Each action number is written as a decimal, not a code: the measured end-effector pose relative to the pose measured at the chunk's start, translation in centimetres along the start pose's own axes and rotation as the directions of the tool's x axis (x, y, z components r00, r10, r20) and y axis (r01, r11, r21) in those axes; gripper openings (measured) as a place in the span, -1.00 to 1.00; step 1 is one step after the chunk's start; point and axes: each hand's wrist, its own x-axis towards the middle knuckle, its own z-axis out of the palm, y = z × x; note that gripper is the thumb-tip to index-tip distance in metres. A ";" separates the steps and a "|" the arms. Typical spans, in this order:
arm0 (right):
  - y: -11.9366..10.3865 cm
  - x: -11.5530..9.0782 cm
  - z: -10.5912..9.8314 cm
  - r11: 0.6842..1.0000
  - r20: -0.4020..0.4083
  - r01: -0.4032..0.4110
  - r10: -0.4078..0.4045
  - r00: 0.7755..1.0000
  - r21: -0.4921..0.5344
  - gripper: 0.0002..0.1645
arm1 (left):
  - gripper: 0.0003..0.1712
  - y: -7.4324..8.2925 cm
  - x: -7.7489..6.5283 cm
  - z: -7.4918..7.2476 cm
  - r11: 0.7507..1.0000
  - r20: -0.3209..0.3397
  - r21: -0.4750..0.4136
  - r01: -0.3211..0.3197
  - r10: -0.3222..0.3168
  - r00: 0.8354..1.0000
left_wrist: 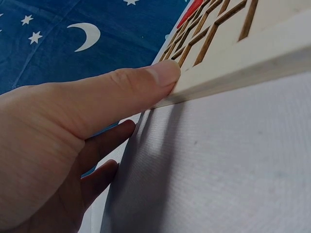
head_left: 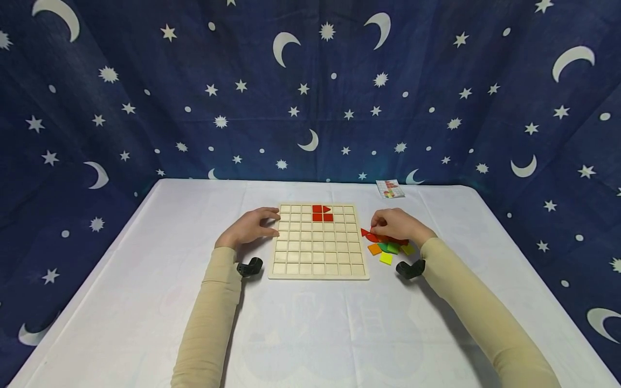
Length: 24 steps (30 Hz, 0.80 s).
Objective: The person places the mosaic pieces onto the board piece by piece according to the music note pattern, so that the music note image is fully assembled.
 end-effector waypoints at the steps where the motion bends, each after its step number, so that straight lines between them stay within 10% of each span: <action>1: 0.0 0.1 0.0 1.000 0.000 -0.008 0.008 1.000 -0.001 -0.80 | -0.40 0.0 0.0 0.0 1.000 0.001 0.001 0.001 -0.001 1.000; 24: -0.2 1.2 0.2 0.996 -0.083 -0.078 0.075 0.994 -0.032 -0.63 | -0.40 0.0 0.0 0.0 1.000 0.003 -0.019 -0.003 0.003 1.000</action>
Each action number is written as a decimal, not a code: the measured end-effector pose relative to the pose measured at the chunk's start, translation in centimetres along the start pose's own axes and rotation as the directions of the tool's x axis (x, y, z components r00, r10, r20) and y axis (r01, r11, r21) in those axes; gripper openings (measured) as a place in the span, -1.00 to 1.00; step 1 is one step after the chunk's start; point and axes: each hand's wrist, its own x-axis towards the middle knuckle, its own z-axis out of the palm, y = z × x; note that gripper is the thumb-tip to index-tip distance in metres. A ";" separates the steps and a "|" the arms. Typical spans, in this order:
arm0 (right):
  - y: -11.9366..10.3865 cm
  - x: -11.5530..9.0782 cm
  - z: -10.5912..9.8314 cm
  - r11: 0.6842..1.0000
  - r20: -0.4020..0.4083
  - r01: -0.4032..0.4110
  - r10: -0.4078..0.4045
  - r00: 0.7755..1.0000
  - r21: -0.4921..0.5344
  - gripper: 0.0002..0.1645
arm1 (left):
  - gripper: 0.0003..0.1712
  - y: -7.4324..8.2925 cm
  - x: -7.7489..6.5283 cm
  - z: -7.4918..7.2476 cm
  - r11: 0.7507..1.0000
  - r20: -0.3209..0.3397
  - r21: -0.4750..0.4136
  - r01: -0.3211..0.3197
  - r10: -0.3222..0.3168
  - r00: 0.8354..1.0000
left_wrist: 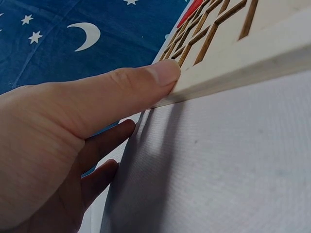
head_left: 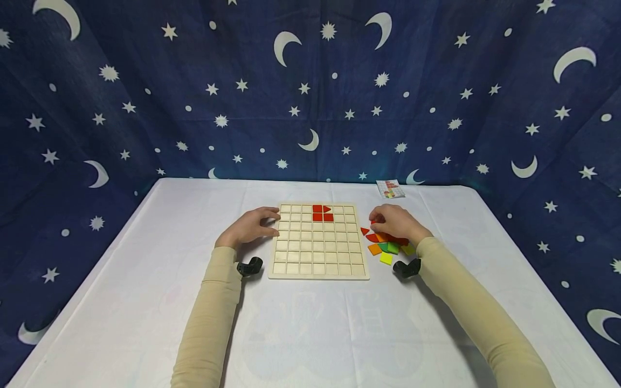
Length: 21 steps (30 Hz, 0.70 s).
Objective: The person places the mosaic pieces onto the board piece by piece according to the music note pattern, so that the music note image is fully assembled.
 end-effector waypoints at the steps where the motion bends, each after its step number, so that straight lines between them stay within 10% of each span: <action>1: 0.0 0.0 0.0 1.000 -0.002 -0.007 0.007 1.000 -0.002 -0.62 | -0.40 0.0 0.0 0.0 1.000 -0.001 0.003 -0.002 0.002 1.000; 21: -2.9 1.8 0.5 0.997 -0.071 0.074 -0.072 0.995 0.036 -0.65 | -0.40 0.1 -0.1 -0.1 1.000 -0.005 0.001 -0.011 0.011 1.000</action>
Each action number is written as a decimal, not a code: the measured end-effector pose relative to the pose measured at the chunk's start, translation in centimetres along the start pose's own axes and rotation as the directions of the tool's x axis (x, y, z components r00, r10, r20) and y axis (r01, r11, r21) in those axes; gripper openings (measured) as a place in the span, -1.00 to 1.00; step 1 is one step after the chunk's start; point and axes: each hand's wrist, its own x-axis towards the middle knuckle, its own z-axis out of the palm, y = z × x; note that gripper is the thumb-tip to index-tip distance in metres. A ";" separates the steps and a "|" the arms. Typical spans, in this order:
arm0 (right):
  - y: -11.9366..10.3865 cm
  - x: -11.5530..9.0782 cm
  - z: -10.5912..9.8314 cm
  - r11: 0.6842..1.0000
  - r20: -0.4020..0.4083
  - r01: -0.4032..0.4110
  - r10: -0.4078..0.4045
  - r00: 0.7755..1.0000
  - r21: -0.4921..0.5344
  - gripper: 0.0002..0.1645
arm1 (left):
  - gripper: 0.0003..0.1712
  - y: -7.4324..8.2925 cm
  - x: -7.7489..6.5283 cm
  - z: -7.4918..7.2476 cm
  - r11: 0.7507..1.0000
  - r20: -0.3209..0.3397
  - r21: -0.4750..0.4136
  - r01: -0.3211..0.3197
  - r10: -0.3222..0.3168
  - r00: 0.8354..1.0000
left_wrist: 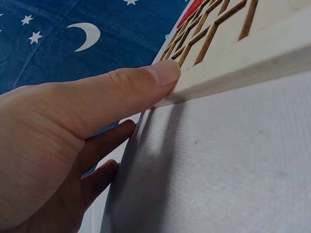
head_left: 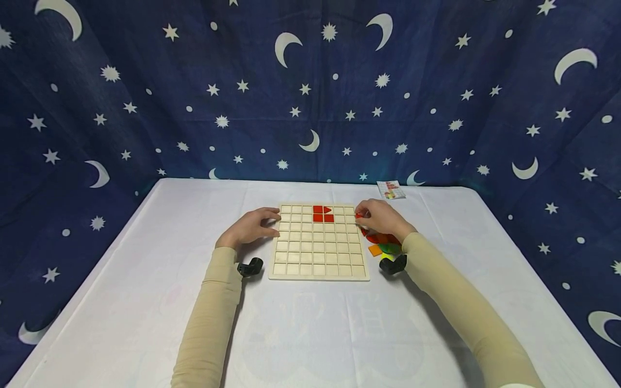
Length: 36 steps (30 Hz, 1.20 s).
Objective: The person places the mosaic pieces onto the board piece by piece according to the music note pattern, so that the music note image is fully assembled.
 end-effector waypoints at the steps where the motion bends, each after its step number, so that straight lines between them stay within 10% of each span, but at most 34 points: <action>1: -0.4 0.3 0.1 1.000 0.004 0.009 -0.009 1.000 0.006 -0.65 | -0.40 0.0 0.0 0.0 1.000 0.000 0.000 0.001 -0.001 1.000; 36: -3.0 2.5 1.5 0.995 0.035 0.096 -0.097 0.995 0.008 -0.74 | -0.41 -0.2 0.0 -0.1 1.000 -0.004 0.008 -0.016 0.016 1.000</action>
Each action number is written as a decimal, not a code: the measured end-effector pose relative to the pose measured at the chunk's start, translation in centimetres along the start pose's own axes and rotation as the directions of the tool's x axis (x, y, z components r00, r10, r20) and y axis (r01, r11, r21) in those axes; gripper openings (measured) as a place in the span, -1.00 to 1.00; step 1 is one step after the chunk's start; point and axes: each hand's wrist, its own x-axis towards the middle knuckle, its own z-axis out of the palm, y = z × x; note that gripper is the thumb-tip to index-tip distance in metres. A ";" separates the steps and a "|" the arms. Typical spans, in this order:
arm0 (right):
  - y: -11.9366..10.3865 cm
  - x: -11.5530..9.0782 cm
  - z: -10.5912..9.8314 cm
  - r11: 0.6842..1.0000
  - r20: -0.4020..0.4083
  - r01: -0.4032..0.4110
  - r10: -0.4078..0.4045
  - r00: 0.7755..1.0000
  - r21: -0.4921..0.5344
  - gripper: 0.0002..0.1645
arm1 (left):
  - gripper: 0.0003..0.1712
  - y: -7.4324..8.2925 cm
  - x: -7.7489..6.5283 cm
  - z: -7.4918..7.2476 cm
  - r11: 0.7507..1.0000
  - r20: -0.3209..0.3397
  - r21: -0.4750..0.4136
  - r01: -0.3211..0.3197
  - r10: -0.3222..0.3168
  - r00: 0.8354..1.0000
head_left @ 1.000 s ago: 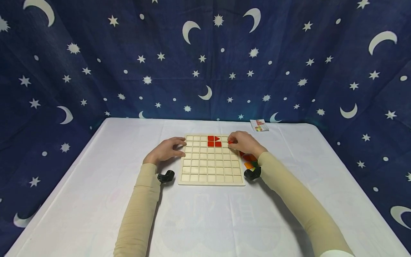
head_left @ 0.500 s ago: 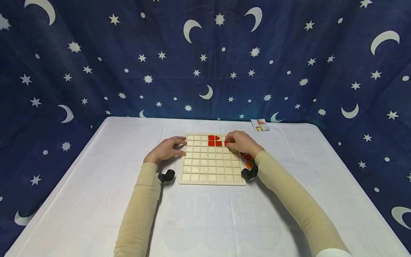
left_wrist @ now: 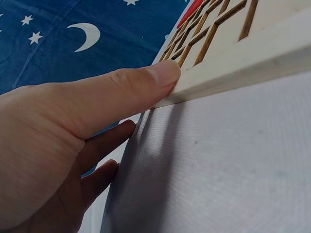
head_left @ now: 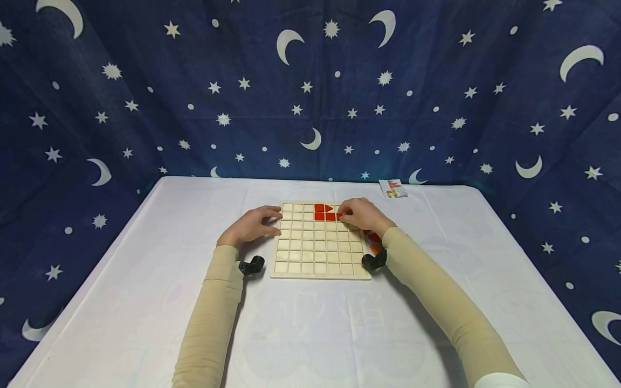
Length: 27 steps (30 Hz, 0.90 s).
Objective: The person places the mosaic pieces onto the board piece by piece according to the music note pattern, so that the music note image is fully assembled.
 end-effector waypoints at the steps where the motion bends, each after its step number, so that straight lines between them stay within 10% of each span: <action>1: 0.0 0.0 0.0 1.000 0.000 -0.003 0.003 1.000 0.001 -0.74 | -0.41 0.0 0.0 0.0 1.000 0.000 -0.002 0.002 -0.002 1.000; 13: 0.6 -0.6 -0.3 0.999 -0.034 -0.030 0.031 0.999 0.032 -0.72 | -0.40 0.0 0.2 0.1 0.999 0.007 0.019 0.026 -0.026 1.000; 27: 5.6 -6.4 -3.4 0.987 -0.026 -0.161 0.162 0.987 0.006 -0.66 | -0.41 -0.1 0.2 0.3 1.000 0.004 0.011 0.025 -0.025 1.000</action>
